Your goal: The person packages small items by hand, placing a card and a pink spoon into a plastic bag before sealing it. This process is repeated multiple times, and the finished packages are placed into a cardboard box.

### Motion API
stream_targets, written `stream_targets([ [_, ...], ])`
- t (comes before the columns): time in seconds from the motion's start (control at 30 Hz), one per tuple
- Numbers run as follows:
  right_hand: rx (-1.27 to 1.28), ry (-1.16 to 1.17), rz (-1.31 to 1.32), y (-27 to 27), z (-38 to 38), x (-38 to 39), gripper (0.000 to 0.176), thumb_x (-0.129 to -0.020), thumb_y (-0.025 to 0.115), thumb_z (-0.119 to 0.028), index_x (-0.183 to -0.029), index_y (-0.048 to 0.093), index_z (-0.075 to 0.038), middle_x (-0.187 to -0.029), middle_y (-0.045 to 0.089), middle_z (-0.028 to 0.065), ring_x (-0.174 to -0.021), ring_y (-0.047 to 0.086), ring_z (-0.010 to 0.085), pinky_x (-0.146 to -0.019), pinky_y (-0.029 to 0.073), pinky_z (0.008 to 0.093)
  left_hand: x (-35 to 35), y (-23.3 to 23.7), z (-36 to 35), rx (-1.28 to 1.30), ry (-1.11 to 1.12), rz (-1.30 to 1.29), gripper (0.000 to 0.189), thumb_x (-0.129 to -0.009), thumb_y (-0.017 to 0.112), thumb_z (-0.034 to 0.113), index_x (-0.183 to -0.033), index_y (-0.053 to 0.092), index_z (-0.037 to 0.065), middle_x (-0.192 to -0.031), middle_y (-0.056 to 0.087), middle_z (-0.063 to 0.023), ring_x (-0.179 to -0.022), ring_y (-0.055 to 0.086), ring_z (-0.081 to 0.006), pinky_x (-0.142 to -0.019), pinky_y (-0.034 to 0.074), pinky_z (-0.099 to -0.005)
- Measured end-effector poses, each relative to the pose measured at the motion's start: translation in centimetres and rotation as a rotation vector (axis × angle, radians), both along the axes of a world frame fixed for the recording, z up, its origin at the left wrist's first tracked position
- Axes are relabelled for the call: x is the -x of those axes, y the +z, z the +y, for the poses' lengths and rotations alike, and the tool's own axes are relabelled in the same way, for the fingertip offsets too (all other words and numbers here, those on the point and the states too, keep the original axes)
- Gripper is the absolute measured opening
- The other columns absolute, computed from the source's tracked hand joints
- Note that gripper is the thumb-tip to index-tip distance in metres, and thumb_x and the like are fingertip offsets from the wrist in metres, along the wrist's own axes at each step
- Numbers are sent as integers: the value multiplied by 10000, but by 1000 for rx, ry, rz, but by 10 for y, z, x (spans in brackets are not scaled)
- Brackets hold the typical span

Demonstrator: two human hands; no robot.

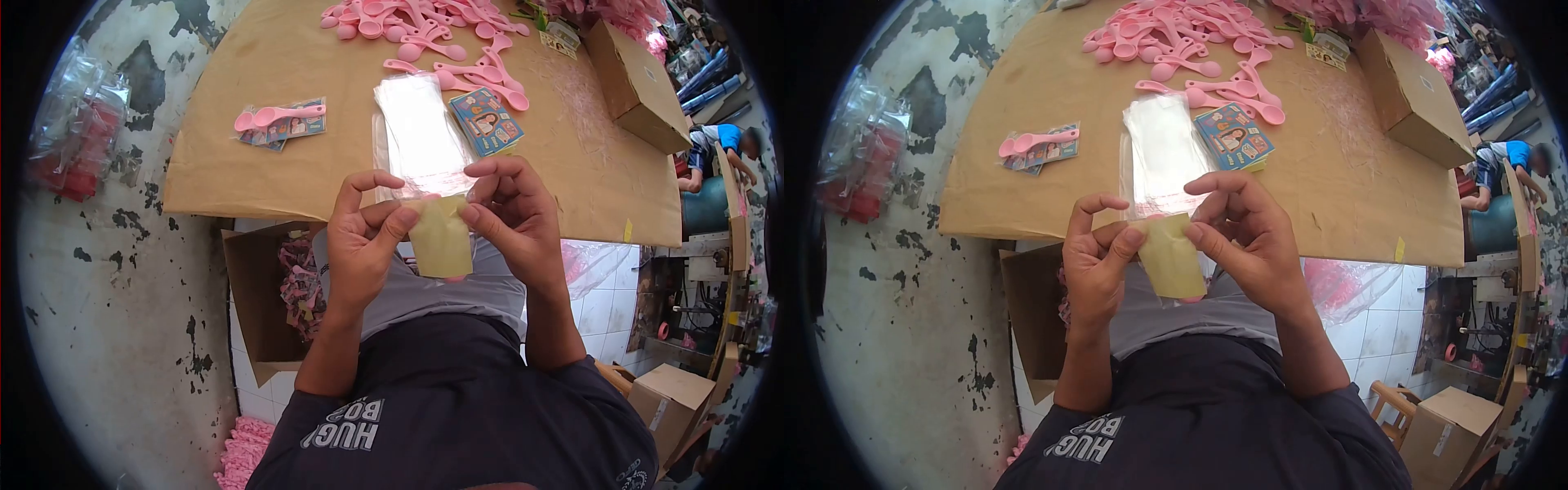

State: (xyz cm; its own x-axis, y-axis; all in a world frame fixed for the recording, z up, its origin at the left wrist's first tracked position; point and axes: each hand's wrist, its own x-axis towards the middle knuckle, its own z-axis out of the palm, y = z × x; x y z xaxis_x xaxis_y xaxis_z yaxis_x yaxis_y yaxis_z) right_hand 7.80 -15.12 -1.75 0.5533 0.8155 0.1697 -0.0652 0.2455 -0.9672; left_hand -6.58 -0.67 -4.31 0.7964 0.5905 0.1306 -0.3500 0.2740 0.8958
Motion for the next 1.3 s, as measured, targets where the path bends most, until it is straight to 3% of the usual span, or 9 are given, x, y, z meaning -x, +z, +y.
stream_targets([
  [0.2, -61, -1, -8, 0, 1, 0, 424, -959, 701, 10, -1343, 523, -6, -974, 605, 3, -924, 611, 74, -837, 511, 234, 4, 10, 0, -4, -125, -44, 570, -1009, 647, 32, -1505, 371, -23, -1104, 756, -196, -1007, 713, -158, -886, 562, -288],
  [0.37, -135, -49, -16, -1, 2, 6, 506, -923, 758, -25, -1369, 521, -26, -1021, 587, -3, -867, 581, 46, -740, 499, 206, 5, 7, -1, -176, -230, 144, 455, -992, 655, 0, -1426, 528, -55, -1191, 738, -162, -1060, 695, -149, -906, 549, -271],
  [0.43, 133, -74, -306, 3, -2, 6, 532, -892, 798, -58, -1362, 549, -43, -1039, 575, -7, -783, 535, 18, -632, 453, 184, 5, 8, -1, -189, -197, 130, 402, -988, 654, -12, -1380, 580, -65, -1221, 729, -154, -1072, 689, -144, -919, 547, -271],
  [0.53, 137, -186, -291, -19, -4, -2, 488, -886, 801, -60, -1325, 590, -45, -1017, 576, -9, -721, 498, 8, -578, 406, 176, 7, 11, 9, -242, -58, 93, 383, -995, 634, -28, -1371, 583, -80, -1248, 714, -170, -1106, 678, -151, -952, 539, -278],
  [0.7, 116, -458, -405, -17, -12, -15, 175, -955, 716, -67, -1123, 691, -28, -917, 589, -3, -695, 486, 19, -569, 393, 190, 11, 28, 77, -760, 351, 10, 381, -958, 571, -105, -1329, 638, -48, -1331, 675, -184, -1258, 629, -235, -1073, 485, -350],
  [0.77, 147, -503, -470, -14, -16, -22, 164, -947, 715, -59, -1108, 698, -29, -919, 597, 13, -691, 503, 45, -576, 402, 204, 14, 34, 98, -1154, 718, 399, 425, -934, 536, -103, -1337, 640, -20, -1394, 644, -161, -1350, 573, -274, -1136, 422, -381],
  [0.9, 259, -554, -749, -6, -10, -27, 162, -907, 733, -65, -1066, 718, -34, -950, 626, 76, -776, 588, 177, -672, 476, 301, 10, 25, 88, -940, 816, 413, 399, -940, 522, -55, -1316, 649, -10, -1374, 651, -139, -1367, 556, -284, -1154, 390, -394],
  [1.0, 241, -508, -1141, -10, 8, -27, 198, -877, 757, -101, -1065, 725, -46, -994, 641, 105, -916, 604, 278, -799, 502, 391, 3, 4, 68, -942, 548, 403, 331, -983, 579, 32, -1303, 661, 13, -1281, 694, -101, -1173, 620, -194, -998, 471, -327],
  [1.3, 380, -337, -1180, -29, 47, -24, 153, -850, 764, -141, -976, 733, -61, -992, 645, 89, -997, 576, 299, -888, 479, 413, -1, -5, 20, -752, 365, 331, 255, -979, 628, 50, -1220, 704, 22, -1113, 716, -112, -897, 659, -169, -756, 532, -294],
])
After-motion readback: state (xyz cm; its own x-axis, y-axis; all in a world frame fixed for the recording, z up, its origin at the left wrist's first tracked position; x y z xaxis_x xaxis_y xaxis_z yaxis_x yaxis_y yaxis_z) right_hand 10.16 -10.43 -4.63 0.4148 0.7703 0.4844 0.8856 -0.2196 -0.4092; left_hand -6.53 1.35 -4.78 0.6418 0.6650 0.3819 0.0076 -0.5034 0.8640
